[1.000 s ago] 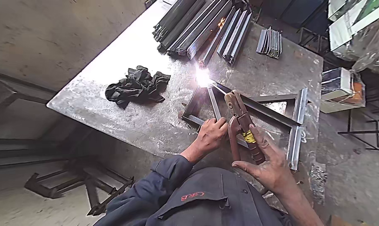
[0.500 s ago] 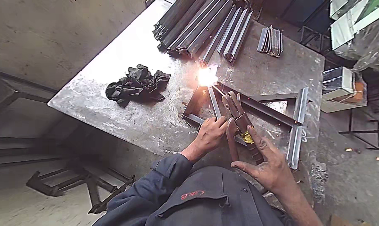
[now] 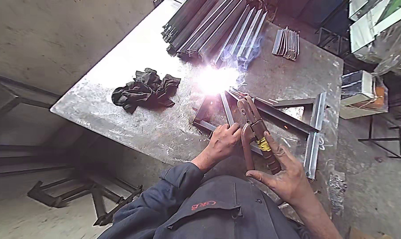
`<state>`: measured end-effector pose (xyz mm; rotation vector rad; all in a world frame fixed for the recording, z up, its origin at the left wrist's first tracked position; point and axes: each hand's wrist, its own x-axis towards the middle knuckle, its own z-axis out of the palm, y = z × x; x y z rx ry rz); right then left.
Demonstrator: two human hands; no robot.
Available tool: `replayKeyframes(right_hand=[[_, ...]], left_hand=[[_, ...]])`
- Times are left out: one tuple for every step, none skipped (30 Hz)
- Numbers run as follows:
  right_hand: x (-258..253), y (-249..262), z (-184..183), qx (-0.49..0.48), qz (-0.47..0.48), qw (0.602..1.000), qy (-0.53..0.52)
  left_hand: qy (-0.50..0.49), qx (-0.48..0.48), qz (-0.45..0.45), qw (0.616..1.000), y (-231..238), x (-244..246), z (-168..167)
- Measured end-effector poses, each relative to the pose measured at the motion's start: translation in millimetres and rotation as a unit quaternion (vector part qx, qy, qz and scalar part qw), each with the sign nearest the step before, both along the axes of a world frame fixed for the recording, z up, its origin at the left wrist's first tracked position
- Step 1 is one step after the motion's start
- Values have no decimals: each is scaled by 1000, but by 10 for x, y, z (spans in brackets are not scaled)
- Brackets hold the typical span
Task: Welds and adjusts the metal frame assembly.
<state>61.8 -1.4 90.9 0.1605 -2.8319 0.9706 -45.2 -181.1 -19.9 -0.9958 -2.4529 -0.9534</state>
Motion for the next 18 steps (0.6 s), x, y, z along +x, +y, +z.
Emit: replayKeyframes(right_hand=[[2,2,-6,-1,-3,1000,-1],[3,3,-10,-6,-6,1000,-1],[2,5,-11,-14,-6,1000,-2],[-1,7,-10,-23,-4,1000,-2],[-2,7,-9,-29,-3,1000,-5],[-3,7,-6,-32,-4,999,-8],[-2,8,0,-35,-5,999,-12],[-1,10,7,-40,-4,999,-17],[-3,9,9,-45,-3,999,-20],[-4,9,8,-49,-3,999,-20],[-4,6,10,-50,-5,999,-21],[-4,5,15,-50,-7,998,-25],[-4,4,19,-48,-8,998,-28],[-4,2,24,-46,-9,999,-28],[-6,-1,27,-42,-10,999,-28],[-5,-6,32,-40,-10,999,-29],[-5,-6,33,-44,-10,999,-28],[-6,-2,34,-50,-7,998,-28]], left_hand=[[-6,0,-2,1000,-2,2,5],[-10,-2,-3,1000,-3,3,10],[-10,-2,-3,1000,-2,4,12],[-9,-4,-3,1000,-1,3,11],[-8,-4,-2,1000,0,3,9],[-7,-2,-4,1000,1,3,10],[-6,0,-5,1000,3,3,15],[-7,-1,-5,1000,3,4,25],[-7,-3,-3,1000,5,4,28],[-7,-7,-3,1000,5,6,36],[-3,-6,-3,1000,7,6,33],[3,-5,-1,1000,10,2,23],[7,-4,-1,1000,12,0,16],[8,-3,-2,1000,12,0,17],[11,-2,-1,1000,11,-3,21],[13,-3,-1,1000,12,-4,21],[12,-5,-2,1000,12,-4,17],[11,-5,-2,1000,14,-3,12]])
